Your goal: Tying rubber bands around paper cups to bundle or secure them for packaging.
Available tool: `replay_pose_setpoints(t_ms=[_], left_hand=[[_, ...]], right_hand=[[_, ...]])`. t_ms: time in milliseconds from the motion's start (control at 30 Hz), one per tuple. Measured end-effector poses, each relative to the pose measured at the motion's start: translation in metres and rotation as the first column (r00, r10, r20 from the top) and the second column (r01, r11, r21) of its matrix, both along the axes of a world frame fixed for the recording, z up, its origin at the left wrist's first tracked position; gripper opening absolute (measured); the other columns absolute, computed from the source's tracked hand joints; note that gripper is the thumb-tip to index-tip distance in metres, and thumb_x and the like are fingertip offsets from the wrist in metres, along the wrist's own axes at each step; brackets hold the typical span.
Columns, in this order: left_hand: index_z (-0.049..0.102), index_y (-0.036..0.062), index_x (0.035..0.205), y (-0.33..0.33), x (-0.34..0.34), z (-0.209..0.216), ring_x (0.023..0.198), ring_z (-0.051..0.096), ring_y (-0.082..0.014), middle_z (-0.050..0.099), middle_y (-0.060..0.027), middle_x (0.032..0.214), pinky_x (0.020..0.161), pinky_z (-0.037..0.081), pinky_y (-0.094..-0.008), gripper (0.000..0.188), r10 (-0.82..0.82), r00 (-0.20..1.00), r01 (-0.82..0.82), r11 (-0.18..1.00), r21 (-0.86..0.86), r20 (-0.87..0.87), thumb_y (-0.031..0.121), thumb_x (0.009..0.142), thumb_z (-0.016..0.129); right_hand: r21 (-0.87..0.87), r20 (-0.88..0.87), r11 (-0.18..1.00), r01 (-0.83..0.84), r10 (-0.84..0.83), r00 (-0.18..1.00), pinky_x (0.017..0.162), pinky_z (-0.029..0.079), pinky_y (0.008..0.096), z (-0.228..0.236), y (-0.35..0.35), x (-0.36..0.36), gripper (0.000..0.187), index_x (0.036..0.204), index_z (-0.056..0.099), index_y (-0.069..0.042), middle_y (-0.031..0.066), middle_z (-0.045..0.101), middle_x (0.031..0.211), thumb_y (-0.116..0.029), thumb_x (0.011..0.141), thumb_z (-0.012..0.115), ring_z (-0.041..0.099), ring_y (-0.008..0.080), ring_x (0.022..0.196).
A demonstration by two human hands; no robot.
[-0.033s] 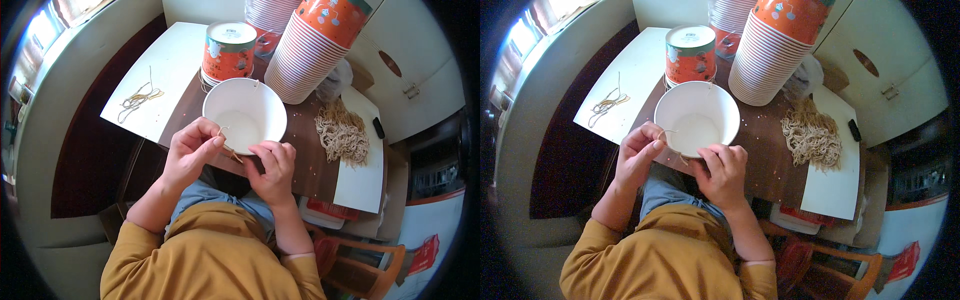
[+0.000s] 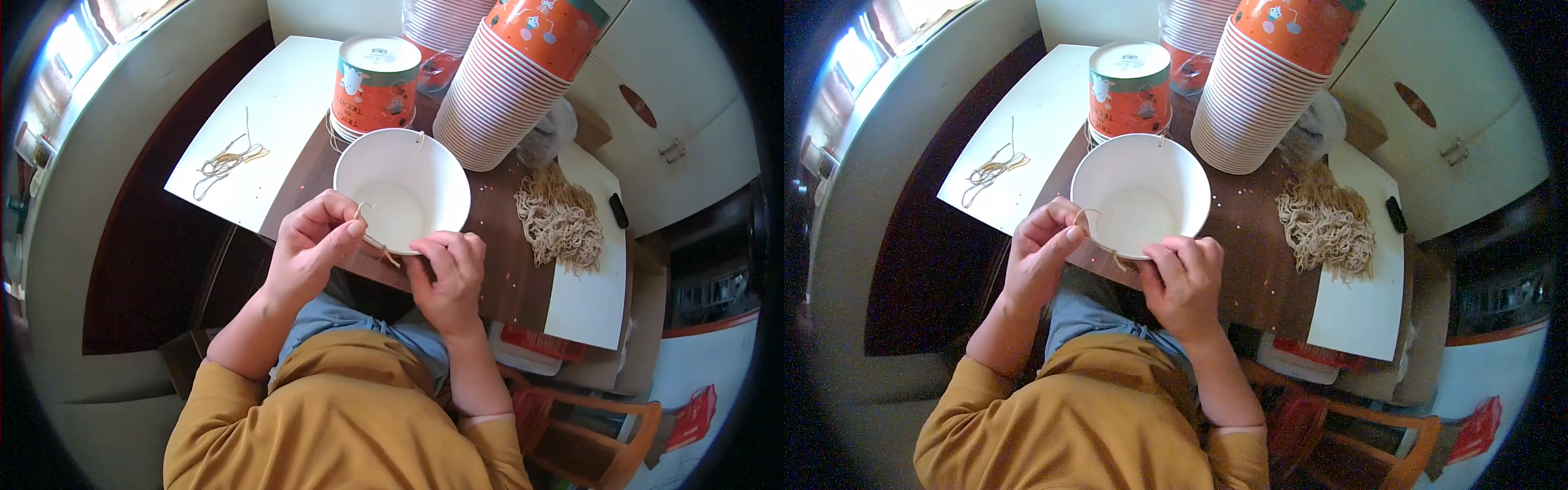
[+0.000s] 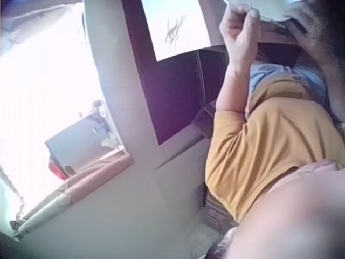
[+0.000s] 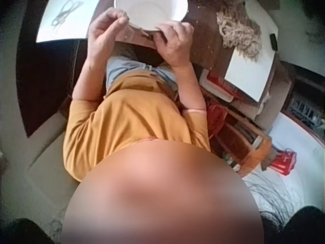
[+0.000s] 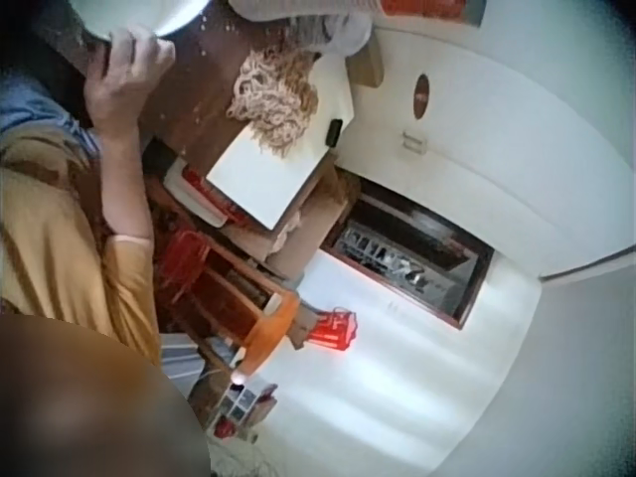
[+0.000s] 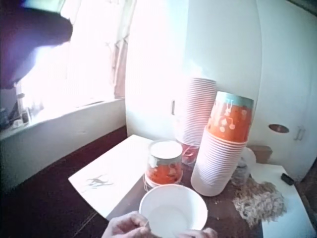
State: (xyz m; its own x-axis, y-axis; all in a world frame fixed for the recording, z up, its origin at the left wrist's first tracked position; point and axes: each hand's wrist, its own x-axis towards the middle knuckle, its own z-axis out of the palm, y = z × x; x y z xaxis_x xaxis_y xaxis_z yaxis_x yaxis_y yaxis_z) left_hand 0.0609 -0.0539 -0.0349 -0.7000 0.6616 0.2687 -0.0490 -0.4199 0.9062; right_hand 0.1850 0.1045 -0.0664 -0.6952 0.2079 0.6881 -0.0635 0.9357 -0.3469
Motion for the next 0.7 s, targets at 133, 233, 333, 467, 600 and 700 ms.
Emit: replay_pose_setpoints(t_ms=[133, 233, 333, 467, 600, 700], left_hand=[[0.058, 0.0028, 0.093, -0.001, -0.006, -0.002, 0.077, 0.052, -0.0041, 0.060, 0.0003, 0.087, 0.069, 0.041, -0.0178, 0.008, -0.047, 0.994, 0.042, 0.998, 0.048, 0.103, 0.010, 0.092, 0.061], [0.059, 0.0033, 0.091, -0.004, -0.015, -0.011, 0.080, 0.053, -0.0069, 0.061, -0.0030, 0.088, 0.070, 0.041, -0.0202, 0.006, -0.090, 0.953, 0.067, 0.994, 0.091, 0.288, 0.009, 0.091, 0.056], [0.057, 0.0047, 0.089, -0.010, -0.030, 0.001, 0.083, 0.055, -0.0108, 0.063, -0.0073, 0.090, 0.073, 0.040, -0.0234, 0.009, -0.130, 0.936, 0.090, 0.987, 0.134, 0.326, 0.012, 0.091, 0.052], [0.054, 0.0059, 0.088, -0.010, -0.043, -0.005, 0.086, 0.057, -0.0161, 0.063, -0.0103, 0.092, 0.076, 0.041, -0.0271, 0.012, -0.199, 0.923, 0.123, 0.963, 0.238, 0.328, 0.017, 0.092, 0.049], [0.050, 0.0053, 0.077, -0.001, -0.044, -0.027, 0.084, 0.054, -0.0236, 0.056, -0.0103, 0.078, 0.083, 0.041, -0.0345, 0.012, -0.374, 0.865, 0.273, 0.910, 0.313, 0.334, 0.015, 0.084, 0.045], [0.050, 0.0058, 0.073, 0.006, -0.047, -0.036, 0.080, 0.053, -0.0245, 0.055, -0.0097, 0.075, 0.084, 0.040, -0.0359, 0.012, -0.409, 0.853, 0.326, 0.902, 0.282, 0.325, 0.015, 0.079, 0.046]], right_hand=[[-0.046, -0.001, 0.997, -0.069, 0.069, 0.998, 0.083, 0.046, 0.0441, 0.008, 0.011, 0.003, 0.020, 0.088, 0.063, -0.010, 0.0055, 0.055, 0.090, -0.009, 0.071, 0.073, 0.052, 0.0299, 0.089], [0.058, 0.044, 0.993, -0.106, 0.103, 0.994, 0.088, 0.046, 0.0457, 0.016, 0.027, 0.008, 0.022, 0.088, 0.063, -0.009, 0.0062, 0.055, 0.090, -0.007, 0.069, 0.074, 0.052, 0.0311, 0.090], [0.082, 0.099, 0.986, -0.144, 0.135, 0.986, 0.089, 0.047, 0.0456, 0.021, 0.042, 0.019, 0.024, 0.089, 0.064, -0.008, 0.0064, 0.057, 0.091, -0.006, 0.068, 0.075, 0.053, 0.0313, 0.090], [-0.220, 0.178, 0.932, -0.287, 0.328, 0.928, 0.071, 0.048, 0.0346, 0.037, 0.054, 0.035, 0.036, 0.100, 0.066, -0.006, 0.0082, 0.062, 0.084, -0.018, 0.069, 0.079, 0.056, 0.0243, 0.073], [-0.382, 0.239, 0.922, 0.070, 0.025, 0.971, 0.074, 0.050, 0.0355, 0.049, 0.058, 0.023, 0.046, 0.111, 0.063, -0.003, 0.0106, 0.059, 0.094, -0.023, 0.072, 0.078, 0.060, 0.0238, 0.086], [0.008, 0.258, 0.992, 0.127, -0.124, 0.958, 0.081, 0.050, 0.0413, 0.062, 0.079, -0.019, 0.054, 0.115, 0.061, -0.004, 0.0141, 0.057, 0.107, -0.030, 0.071, 0.077, 0.059, 0.0303, 0.099]])
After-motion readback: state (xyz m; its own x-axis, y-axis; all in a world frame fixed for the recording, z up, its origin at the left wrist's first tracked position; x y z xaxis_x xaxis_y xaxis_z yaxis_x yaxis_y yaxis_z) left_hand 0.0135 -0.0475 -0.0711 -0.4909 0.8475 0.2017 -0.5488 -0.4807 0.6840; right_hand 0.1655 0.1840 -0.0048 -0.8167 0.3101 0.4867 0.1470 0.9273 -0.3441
